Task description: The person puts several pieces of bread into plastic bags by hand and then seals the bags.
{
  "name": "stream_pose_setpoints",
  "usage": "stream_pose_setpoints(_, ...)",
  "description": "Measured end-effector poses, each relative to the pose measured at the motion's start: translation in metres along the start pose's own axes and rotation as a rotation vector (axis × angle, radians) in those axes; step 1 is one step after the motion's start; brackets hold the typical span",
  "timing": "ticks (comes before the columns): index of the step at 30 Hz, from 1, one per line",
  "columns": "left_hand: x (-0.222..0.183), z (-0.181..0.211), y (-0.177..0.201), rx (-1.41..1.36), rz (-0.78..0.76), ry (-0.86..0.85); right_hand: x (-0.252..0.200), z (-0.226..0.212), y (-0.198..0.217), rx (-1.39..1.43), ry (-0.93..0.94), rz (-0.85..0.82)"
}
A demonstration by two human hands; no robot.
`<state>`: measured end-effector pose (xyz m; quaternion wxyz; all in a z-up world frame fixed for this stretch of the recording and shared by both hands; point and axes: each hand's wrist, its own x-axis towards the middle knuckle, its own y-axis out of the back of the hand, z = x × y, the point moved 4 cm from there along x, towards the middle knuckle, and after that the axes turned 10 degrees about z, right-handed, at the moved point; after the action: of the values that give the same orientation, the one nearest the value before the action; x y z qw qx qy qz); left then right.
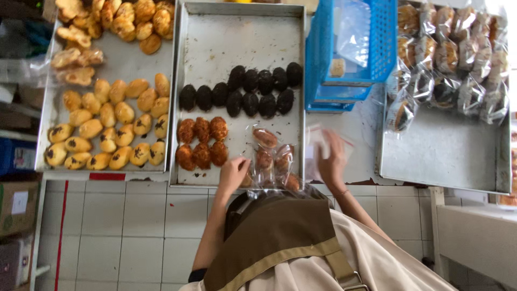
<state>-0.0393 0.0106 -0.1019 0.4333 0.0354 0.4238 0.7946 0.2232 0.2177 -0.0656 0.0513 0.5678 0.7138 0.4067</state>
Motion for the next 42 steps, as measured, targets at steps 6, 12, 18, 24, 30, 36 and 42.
stream_pose_setpoints(6, 0.002, 0.015, 0.004, -0.131, 0.277, -0.245, -0.047, 0.051, -0.015, -0.446, 0.009, -0.134)
stream_pose_setpoints(12, 0.018, 0.015, -0.002, -0.368, 0.281, -0.342, -0.055, 0.067, -0.023, -0.389, -0.101, -0.144)
stream_pose_setpoints(18, 0.017, 0.090, 0.005, -0.743, -0.171, -0.287, -0.015, -0.004, 0.011, -0.010, 0.130, 0.091)
stream_pose_setpoints(24, -0.003, 0.164, 0.022, -1.182, -0.380, -0.227, 0.023, -0.131, 0.015, 0.274, 0.755, -0.043)
stream_pose_setpoints(30, 0.007, 0.132, 0.044, -1.165, -0.041, -0.052, 0.047, -0.128, -0.019, 0.934, 0.047, -0.227)
stream_pose_setpoints(36, 0.007, 0.095, 0.040, -0.970, 0.168, -0.001, 0.062, -0.113, -0.058, 0.764, -0.269, -0.363)
stream_pose_setpoints(42, 0.008, 0.068, 0.042, -1.016, 0.330, -0.152, 0.074, -0.193, -0.002, 0.634, 0.387, 0.115)
